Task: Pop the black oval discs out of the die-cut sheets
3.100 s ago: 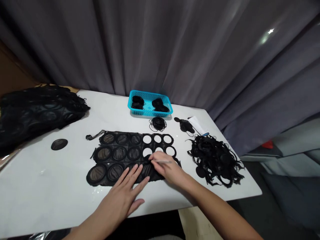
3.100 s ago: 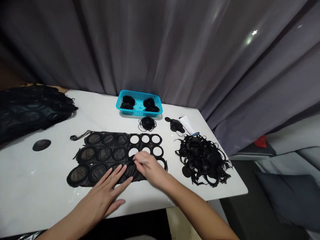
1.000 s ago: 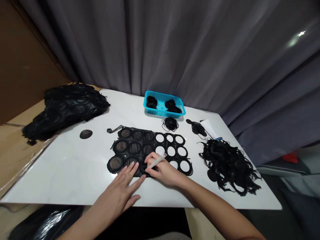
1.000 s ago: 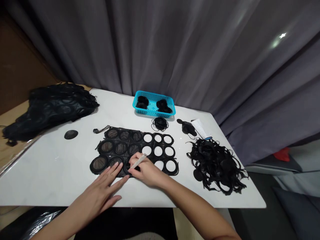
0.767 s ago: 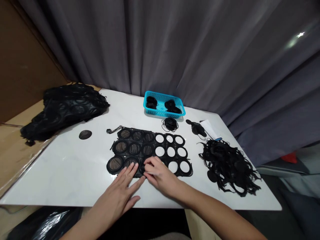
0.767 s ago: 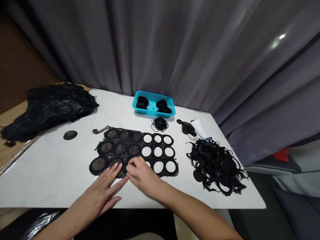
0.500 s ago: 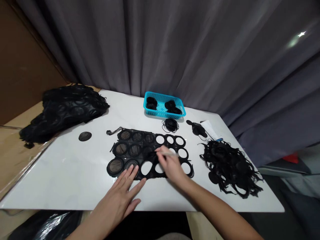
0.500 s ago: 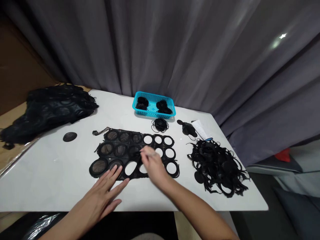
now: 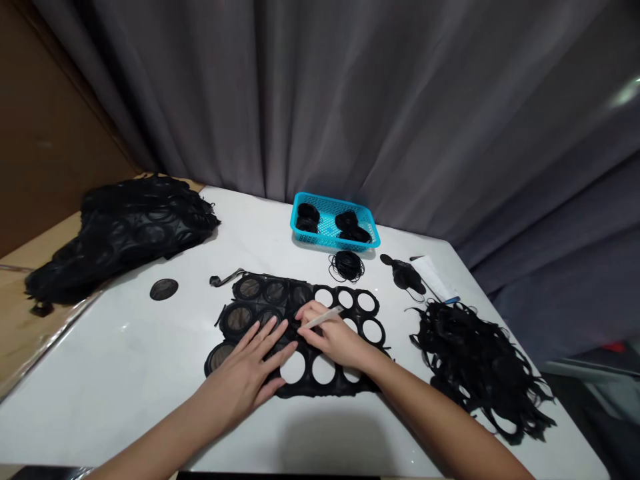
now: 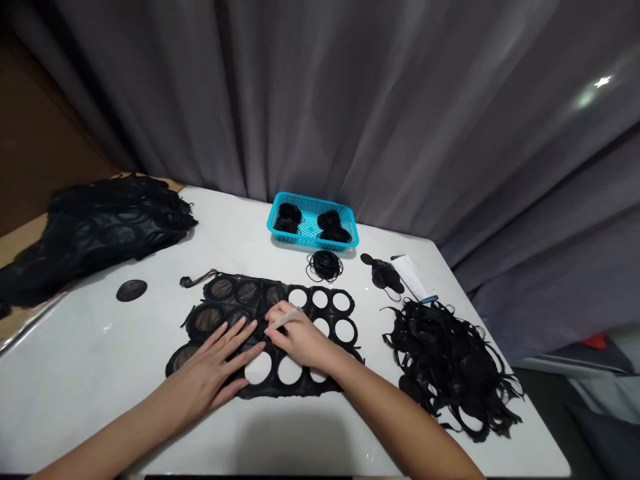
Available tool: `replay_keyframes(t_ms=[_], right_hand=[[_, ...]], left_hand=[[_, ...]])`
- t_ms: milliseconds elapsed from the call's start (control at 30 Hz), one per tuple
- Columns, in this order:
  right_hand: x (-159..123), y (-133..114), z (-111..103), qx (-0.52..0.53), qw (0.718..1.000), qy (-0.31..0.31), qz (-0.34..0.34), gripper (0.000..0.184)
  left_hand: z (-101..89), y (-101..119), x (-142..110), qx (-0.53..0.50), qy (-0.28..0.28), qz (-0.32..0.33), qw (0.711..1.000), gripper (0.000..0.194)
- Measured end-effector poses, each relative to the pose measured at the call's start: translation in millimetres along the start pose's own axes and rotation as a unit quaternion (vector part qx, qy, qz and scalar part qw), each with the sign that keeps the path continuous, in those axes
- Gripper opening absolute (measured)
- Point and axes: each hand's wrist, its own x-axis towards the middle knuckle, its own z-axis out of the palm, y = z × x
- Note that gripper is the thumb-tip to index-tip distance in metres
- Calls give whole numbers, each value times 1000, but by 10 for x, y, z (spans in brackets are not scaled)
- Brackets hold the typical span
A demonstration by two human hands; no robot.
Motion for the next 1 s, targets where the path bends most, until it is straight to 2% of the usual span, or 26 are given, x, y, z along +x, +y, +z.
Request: replay_keyframes(t_ms=[267, 500, 1000], right_hand=[[33, 26, -83, 51, 998, -28, 35, 14], [43, 34, -131, 52, 997, -55, 32, 13], [57, 61, -171, 50, 996, -68, 19, 14]], left_hand=[[-20, 3, -29, -2, -2, 1, 1000, 61], [-2, -3, -32, -9, -1, -1, 1000, 60], [-1, -3, -27, -1, 3, 2, 1000, 60]])
